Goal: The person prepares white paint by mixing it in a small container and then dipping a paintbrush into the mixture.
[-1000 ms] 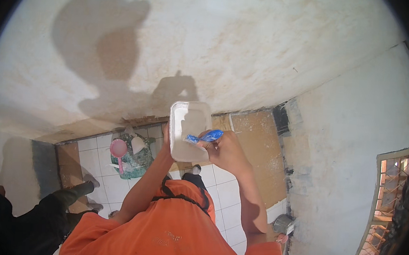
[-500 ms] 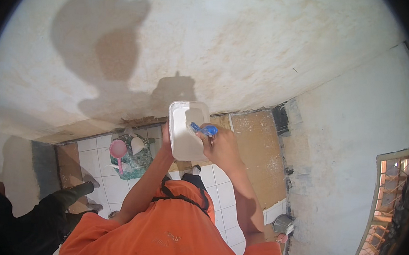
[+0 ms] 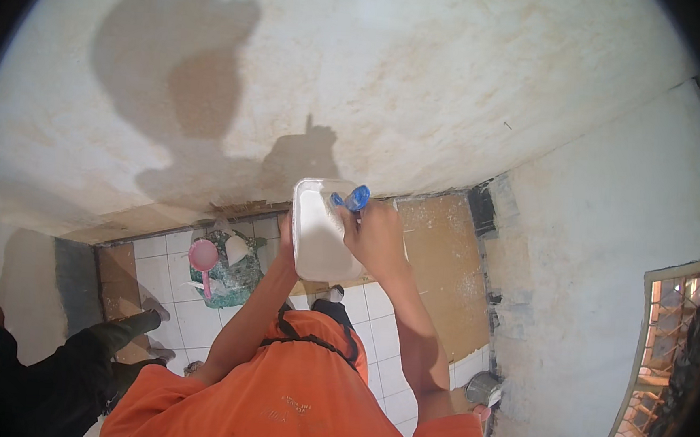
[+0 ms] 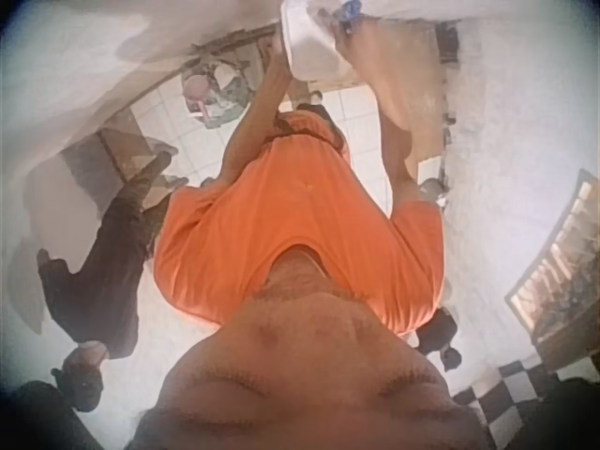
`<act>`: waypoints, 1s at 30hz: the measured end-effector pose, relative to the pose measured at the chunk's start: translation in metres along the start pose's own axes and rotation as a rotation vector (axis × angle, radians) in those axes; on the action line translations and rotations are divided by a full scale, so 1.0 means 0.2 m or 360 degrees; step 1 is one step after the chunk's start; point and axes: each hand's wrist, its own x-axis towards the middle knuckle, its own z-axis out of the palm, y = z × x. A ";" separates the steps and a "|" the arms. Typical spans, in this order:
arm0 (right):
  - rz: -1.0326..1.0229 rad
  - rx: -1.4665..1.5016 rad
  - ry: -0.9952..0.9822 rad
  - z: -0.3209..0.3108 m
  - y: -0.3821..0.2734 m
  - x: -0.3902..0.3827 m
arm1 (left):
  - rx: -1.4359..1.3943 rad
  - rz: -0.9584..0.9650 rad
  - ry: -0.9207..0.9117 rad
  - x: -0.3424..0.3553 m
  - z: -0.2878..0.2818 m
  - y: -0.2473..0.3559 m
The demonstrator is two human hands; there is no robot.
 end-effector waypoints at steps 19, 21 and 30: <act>0.0056 -0.0305 -0.0229 -0.08 -0.13 0.01 | -0.0114 0.0006 -0.0079 0.02 -0.04 -0.01; 0.0091 -0.0259 -0.0260 -0.08 -0.13 -0.02 | -0.0135 0.0034 -0.0041 0.03 -0.06 -0.01; 0.0234 0.0097 -0.0171 -0.11 -0.12 -0.15 | -0.0167 0.0062 -0.0024 0.02 -0.10 -0.02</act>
